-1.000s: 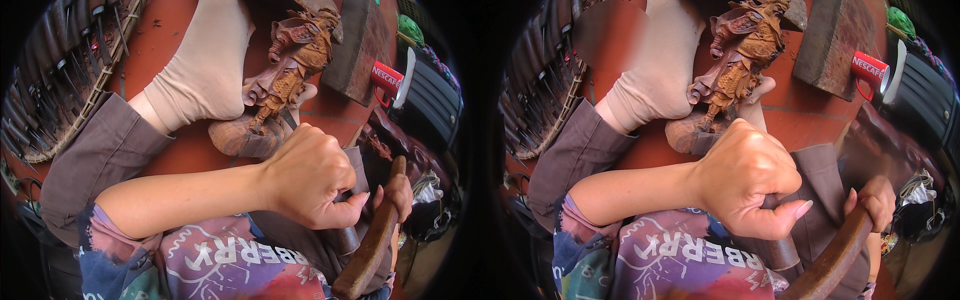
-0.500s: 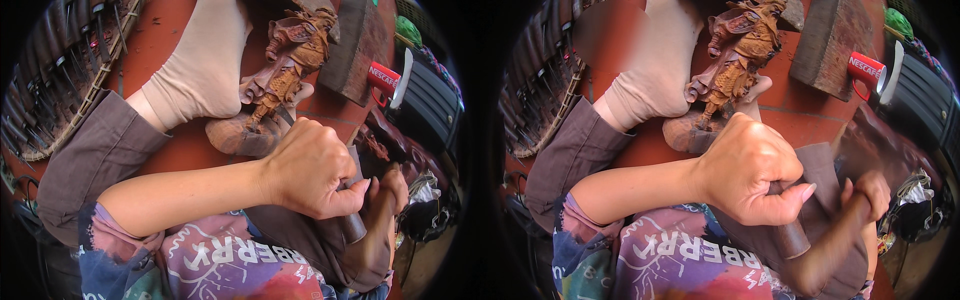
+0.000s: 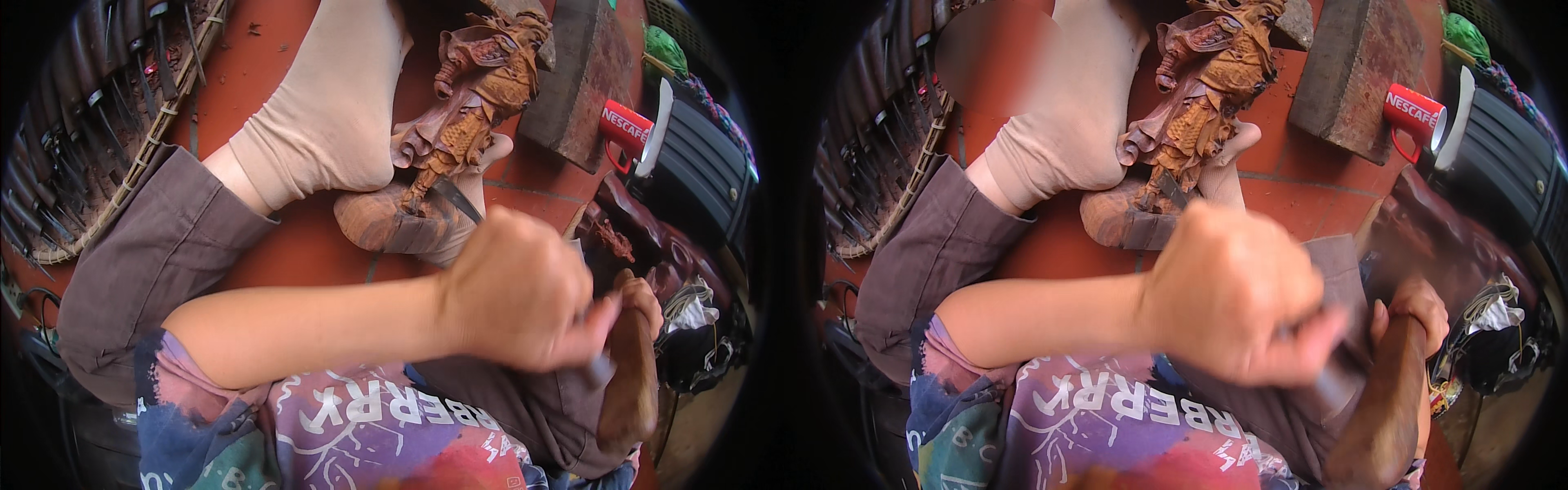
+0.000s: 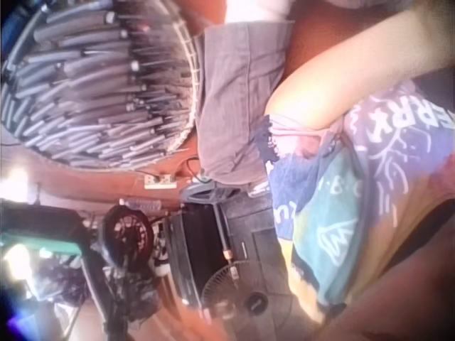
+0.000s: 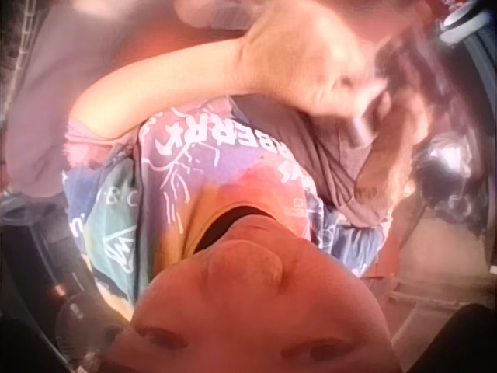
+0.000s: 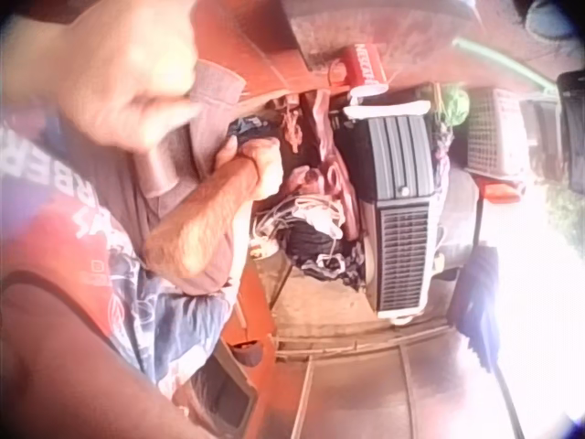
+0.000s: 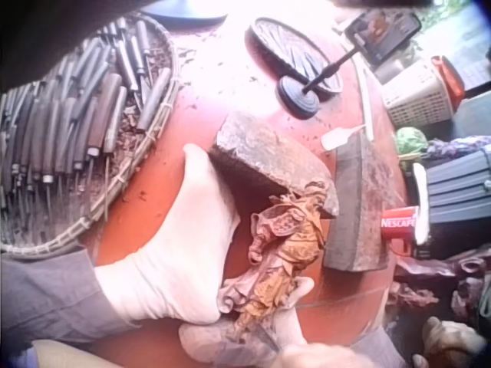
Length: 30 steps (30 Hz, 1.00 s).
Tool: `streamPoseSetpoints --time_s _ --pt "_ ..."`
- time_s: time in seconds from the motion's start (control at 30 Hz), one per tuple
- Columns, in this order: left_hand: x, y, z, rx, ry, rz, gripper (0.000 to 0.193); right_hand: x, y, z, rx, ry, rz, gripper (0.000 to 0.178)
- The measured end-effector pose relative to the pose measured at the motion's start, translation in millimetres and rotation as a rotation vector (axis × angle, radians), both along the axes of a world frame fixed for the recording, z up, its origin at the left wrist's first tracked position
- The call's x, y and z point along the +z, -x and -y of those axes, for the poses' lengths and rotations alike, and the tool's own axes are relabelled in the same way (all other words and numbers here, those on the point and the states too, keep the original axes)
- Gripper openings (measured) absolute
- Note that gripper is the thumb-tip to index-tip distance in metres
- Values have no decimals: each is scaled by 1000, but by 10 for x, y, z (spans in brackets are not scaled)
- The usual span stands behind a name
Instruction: The person carves a wooden figurine using a chisel and mallet. They hold the wood between their feet and repeatedly strike the chisel to shape the piece, occasionally switching tools from a nearby basket.
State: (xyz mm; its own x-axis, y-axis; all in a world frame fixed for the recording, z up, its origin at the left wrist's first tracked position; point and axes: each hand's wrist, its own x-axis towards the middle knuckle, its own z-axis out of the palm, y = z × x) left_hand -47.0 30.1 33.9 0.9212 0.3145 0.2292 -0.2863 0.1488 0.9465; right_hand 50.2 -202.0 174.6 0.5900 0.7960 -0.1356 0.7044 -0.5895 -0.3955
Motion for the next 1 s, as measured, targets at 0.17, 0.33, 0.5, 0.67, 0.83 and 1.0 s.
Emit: streamPoseSetpoints --time_s 0.17,0.33,0.5,0.67,0.83,1.0 --pt "-90 169 20 -198 98 171 34 12 28 -159 53 19 7 27" --pt "-190 80 -18 -210 77 223 33 -24 -4 -267 154 70 28 25" --pt "-264 82 57 -144 49 244 31 -1 -8 -308 169 90 24 25" --pt "-286 49 13 -147 69 253 31 -7 18 -299 165 88 37 25" --pt "-310 48 -5 -136 95 275 32 -12 17 -347 171 106 36 25" --pt "-296 34 -7 -117 121 279 32 17 44 -365 186 139 62 24"
